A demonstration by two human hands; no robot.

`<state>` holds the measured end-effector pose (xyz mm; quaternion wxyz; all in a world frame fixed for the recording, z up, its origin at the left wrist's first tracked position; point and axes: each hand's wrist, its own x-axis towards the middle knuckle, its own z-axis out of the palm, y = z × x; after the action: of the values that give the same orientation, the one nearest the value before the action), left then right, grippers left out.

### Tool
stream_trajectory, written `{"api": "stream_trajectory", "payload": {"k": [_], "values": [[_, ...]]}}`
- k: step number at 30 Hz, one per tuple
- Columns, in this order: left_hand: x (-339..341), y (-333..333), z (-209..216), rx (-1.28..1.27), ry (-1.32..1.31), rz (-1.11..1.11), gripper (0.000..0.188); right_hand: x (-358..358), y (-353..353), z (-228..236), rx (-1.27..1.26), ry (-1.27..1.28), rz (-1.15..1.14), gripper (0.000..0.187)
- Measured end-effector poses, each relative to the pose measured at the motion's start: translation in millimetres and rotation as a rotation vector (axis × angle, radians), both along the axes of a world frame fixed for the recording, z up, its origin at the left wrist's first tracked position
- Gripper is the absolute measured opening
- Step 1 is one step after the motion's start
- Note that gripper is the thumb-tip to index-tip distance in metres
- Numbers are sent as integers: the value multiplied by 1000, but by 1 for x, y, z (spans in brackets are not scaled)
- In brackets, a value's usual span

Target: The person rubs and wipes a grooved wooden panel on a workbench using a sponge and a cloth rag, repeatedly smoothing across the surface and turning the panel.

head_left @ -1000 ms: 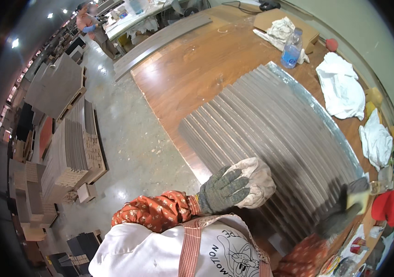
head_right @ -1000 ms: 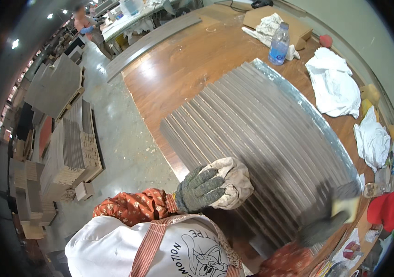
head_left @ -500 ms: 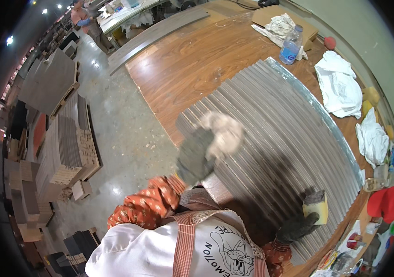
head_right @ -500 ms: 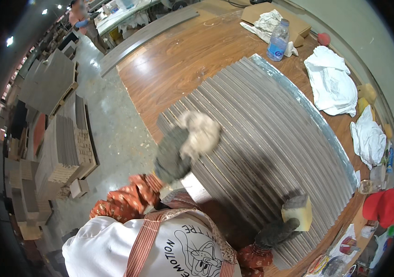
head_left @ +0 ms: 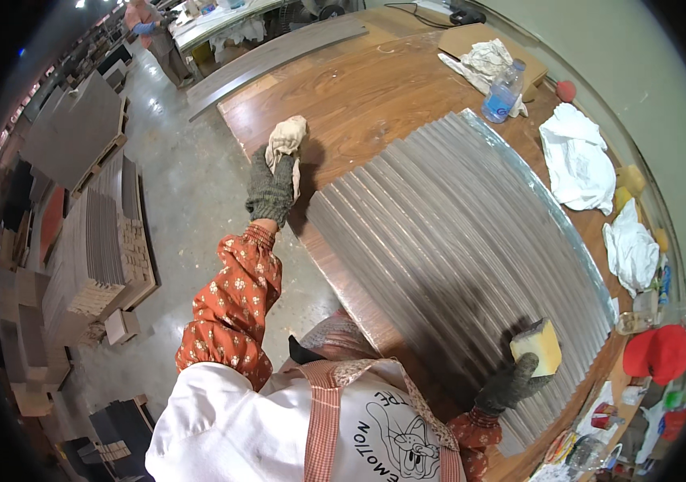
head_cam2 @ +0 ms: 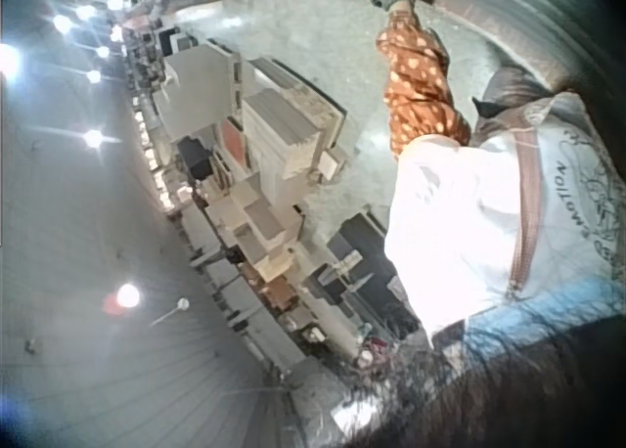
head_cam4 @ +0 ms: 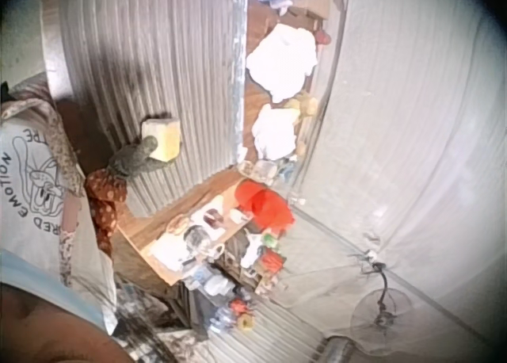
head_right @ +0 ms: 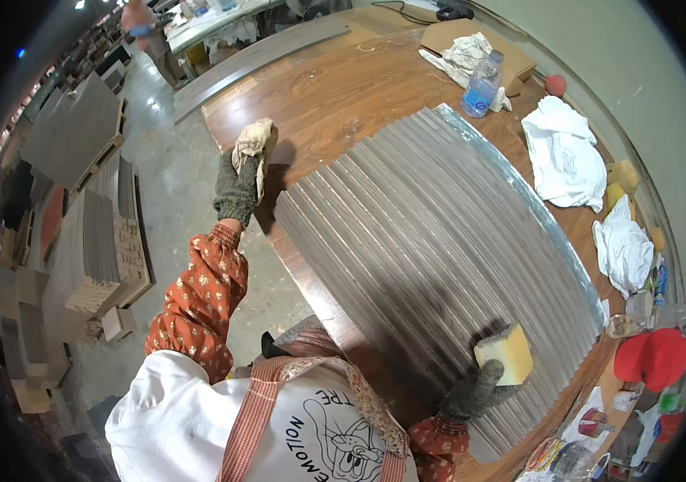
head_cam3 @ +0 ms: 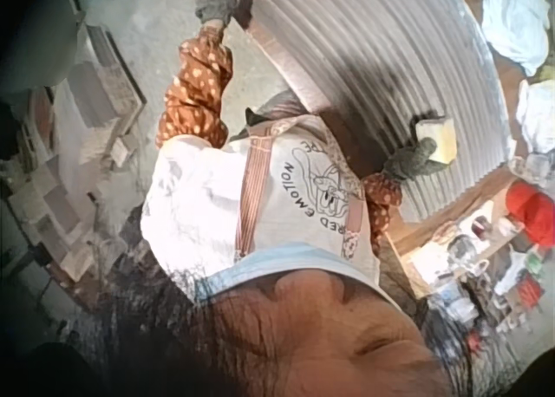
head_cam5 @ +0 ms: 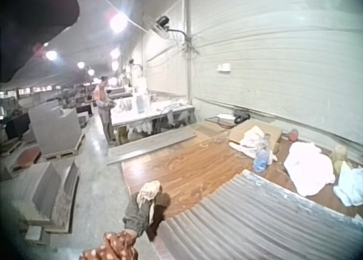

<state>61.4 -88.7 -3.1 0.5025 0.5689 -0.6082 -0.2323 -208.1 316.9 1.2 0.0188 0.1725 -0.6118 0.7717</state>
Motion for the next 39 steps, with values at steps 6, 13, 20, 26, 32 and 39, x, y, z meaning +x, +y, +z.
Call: {"api": "stream_trajectory", "payload": {"k": [6,13,20,26,32,39], "values": [[7,5,-8,-147,-370,-46,80,23,-14,21,138,92,-42,85],[13,78,-27,-510,-408,-333,90,45,-47,34,426,246,107,76],[17,75,-22,-84,-42,-647,79,79,-165,82,827,820,540,62],[23,74,-36,-87,-48,-635,82,112,-241,81,1082,1042,656,65],[22,68,-34,-13,52,-694,78,133,-319,74,1033,1271,572,71],[18,73,-57,-115,34,-596,79,117,-258,87,1173,1285,517,72]]}}
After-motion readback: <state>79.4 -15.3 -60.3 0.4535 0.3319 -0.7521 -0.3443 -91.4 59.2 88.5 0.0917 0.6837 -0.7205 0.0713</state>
